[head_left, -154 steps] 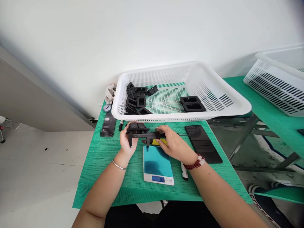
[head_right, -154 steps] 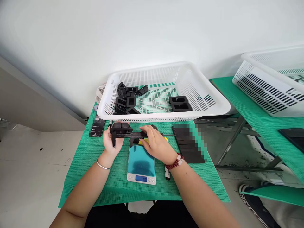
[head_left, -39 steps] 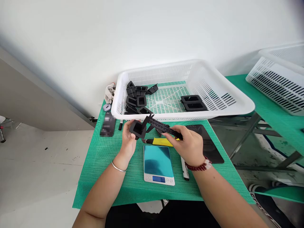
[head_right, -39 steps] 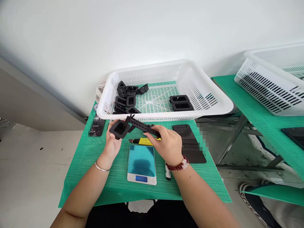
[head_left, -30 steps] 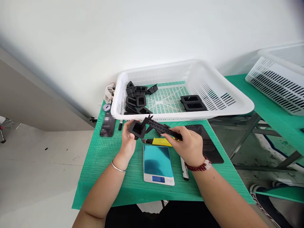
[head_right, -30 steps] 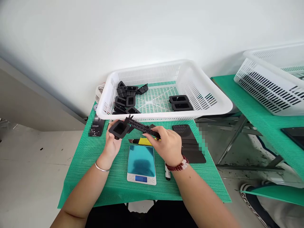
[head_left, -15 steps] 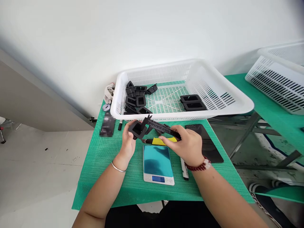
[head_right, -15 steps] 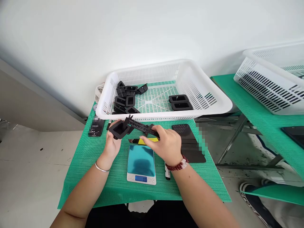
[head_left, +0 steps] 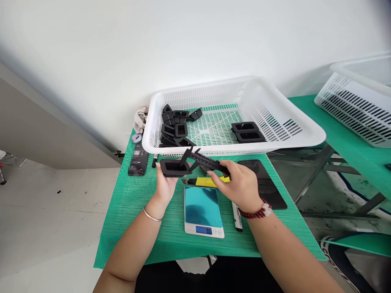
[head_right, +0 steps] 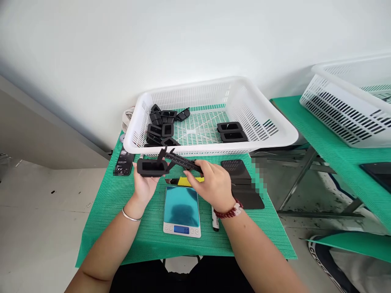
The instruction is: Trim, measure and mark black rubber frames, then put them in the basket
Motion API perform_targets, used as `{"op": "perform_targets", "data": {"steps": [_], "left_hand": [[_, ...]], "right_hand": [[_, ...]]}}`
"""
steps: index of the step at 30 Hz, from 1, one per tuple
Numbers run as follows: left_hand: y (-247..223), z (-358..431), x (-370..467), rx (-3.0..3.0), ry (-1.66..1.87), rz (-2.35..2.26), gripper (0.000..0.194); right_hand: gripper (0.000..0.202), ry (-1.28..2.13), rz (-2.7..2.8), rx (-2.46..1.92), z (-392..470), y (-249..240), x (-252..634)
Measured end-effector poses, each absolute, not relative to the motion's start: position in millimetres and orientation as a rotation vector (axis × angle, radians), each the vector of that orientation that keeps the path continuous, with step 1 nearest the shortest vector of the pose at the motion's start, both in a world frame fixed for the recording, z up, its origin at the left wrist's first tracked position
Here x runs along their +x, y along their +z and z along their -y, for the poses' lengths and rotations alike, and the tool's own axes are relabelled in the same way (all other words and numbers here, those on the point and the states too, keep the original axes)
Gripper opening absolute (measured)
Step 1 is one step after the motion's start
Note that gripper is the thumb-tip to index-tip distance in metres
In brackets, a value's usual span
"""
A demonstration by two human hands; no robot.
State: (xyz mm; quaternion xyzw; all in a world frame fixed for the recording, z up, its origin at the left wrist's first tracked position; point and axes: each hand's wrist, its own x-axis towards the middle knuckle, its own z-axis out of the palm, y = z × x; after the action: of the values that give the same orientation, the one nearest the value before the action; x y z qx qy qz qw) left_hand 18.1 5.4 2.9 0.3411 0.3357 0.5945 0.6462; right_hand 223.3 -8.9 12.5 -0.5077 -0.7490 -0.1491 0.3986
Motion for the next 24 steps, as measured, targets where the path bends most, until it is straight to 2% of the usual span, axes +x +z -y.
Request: {"op": "perform_targets", "data": {"steps": [6, 18, 24], "left_hand": [[3.9, -10.0, 11.3, 0.606, 1.353, -0.793, 0.061], [1.1, -10.4, 12.3, 0.507, 1.331, -0.876, 0.059], [-0.2, -10.7, 12.6, 0.558, 1.318, -0.927, 0.072]], "right_hand": [[0.021, -0.306, 1.993, -1.243, 7.1, 11.9, 225.8], [0.023, -0.362, 1.968, -1.207, 7.7, 11.3, 225.3], [0.026, -0.424, 1.962, -1.227, 8.7, 12.7, 224.1]]}}
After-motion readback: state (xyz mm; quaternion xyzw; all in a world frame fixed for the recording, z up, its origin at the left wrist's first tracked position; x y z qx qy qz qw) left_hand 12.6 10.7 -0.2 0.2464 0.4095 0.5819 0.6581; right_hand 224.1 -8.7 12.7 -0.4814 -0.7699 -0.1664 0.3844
